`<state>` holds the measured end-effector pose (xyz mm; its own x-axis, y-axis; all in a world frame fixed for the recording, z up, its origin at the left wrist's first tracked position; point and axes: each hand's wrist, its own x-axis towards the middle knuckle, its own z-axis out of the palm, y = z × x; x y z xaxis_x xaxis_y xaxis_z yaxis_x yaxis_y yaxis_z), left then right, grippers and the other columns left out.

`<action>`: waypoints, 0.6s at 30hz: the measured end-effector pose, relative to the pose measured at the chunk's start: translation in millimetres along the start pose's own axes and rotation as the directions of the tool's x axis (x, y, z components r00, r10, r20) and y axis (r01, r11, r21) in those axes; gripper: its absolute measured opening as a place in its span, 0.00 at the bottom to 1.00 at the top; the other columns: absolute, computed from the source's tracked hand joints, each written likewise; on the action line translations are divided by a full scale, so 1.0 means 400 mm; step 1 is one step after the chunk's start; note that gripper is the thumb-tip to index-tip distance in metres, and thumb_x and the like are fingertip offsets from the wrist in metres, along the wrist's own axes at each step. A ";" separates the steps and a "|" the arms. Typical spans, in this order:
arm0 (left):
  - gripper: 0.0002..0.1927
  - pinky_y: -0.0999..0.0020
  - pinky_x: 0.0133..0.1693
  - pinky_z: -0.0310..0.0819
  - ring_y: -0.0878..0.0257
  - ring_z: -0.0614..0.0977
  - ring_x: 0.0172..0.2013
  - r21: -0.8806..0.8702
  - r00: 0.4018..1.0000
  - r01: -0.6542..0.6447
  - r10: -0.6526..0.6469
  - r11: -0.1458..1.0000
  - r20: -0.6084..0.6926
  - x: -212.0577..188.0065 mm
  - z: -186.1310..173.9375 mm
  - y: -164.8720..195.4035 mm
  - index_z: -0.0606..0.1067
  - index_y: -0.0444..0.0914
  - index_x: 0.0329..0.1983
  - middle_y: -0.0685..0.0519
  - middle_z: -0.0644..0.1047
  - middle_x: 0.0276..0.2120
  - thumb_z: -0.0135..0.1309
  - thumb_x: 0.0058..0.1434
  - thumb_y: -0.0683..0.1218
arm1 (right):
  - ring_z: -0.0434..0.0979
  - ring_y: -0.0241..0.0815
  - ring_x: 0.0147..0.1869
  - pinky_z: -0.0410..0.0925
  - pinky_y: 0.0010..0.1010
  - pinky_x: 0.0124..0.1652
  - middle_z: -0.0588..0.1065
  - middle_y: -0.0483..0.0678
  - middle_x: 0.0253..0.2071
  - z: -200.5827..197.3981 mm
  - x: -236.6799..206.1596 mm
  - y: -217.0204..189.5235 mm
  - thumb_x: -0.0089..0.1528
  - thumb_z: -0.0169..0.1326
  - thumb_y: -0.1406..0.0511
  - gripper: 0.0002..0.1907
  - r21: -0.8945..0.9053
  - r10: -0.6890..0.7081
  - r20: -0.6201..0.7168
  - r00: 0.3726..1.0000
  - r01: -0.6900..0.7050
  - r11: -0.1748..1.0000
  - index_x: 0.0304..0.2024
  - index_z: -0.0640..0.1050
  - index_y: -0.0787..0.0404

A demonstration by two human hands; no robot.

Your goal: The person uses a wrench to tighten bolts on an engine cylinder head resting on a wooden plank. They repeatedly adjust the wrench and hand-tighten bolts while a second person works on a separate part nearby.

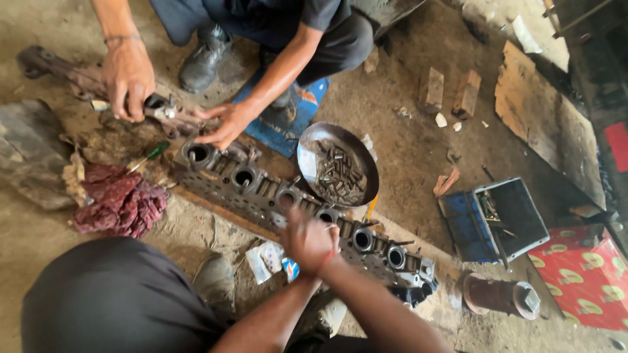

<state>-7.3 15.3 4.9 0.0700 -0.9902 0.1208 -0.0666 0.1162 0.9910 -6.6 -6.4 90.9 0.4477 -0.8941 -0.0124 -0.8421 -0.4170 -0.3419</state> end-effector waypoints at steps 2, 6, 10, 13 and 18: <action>0.23 0.58 0.45 0.77 0.54 0.83 0.40 -0.031 0.998 -0.045 0.046 0.999 0.039 -0.017 -0.008 -0.005 0.66 0.44 0.63 0.46 0.81 0.39 0.54 0.66 0.52 | 0.80 0.57 0.46 0.69 0.51 0.53 0.79 0.56 0.41 -0.001 -0.058 -0.009 0.68 0.50 0.64 0.09 -0.195 -0.027 0.223 0.974 0.071 0.978 0.49 0.74 0.61; 0.29 0.58 0.48 0.77 0.55 0.83 0.43 0.018 0.987 -0.040 0.037 0.999 0.157 -0.032 -0.044 0.007 0.62 0.48 0.71 0.47 0.80 0.43 0.52 0.67 0.51 | 0.81 0.50 0.45 0.63 0.50 0.52 0.80 0.51 0.40 -0.034 -0.187 0.026 0.60 0.56 0.66 0.16 -0.037 -0.343 -0.074 0.936 0.341 0.939 0.50 0.77 0.60; 0.29 0.58 0.48 0.78 0.53 0.83 0.44 0.271 0.929 0.146 -0.226 0.951 0.294 -0.019 -0.085 0.022 0.66 0.53 0.71 0.47 0.82 0.45 0.53 0.65 0.49 | 0.80 0.44 0.41 0.64 0.54 0.58 0.77 0.43 0.32 -0.087 -0.280 0.117 0.56 0.62 0.66 0.13 -0.086 -0.490 -0.143 0.860 0.482 0.872 0.43 0.79 0.54; 0.21 0.58 0.52 0.77 0.48 0.83 0.51 0.171 0.968 -0.169 0.132 0.971 0.212 -0.003 -0.096 0.025 0.75 0.45 0.61 0.45 0.82 0.52 0.56 0.64 0.46 | 0.80 0.43 0.39 0.70 0.45 0.51 0.79 0.43 0.34 -0.109 -0.287 0.167 0.58 0.60 0.71 0.12 -0.033 -0.503 -0.307 0.808 0.519 0.854 0.43 0.80 0.55; 0.18 0.61 0.55 0.77 0.52 0.83 0.51 0.245 0.965 -0.066 0.000 0.967 0.262 0.021 -0.089 0.016 0.78 0.44 0.55 0.48 0.82 0.51 0.58 0.63 0.53 | 0.81 0.50 0.41 0.74 0.36 0.39 0.78 0.51 0.39 -0.146 -0.269 0.174 0.59 0.61 0.70 0.10 0.018 -0.186 -0.496 0.848 0.225 0.974 0.43 0.78 0.60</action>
<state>28.5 10.5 14.5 -0.1927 -0.9760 0.1012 -0.3127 0.1588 0.9365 -131.1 51.4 123.3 0.3872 -0.7616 0.5196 -0.7144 -0.6041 -0.3531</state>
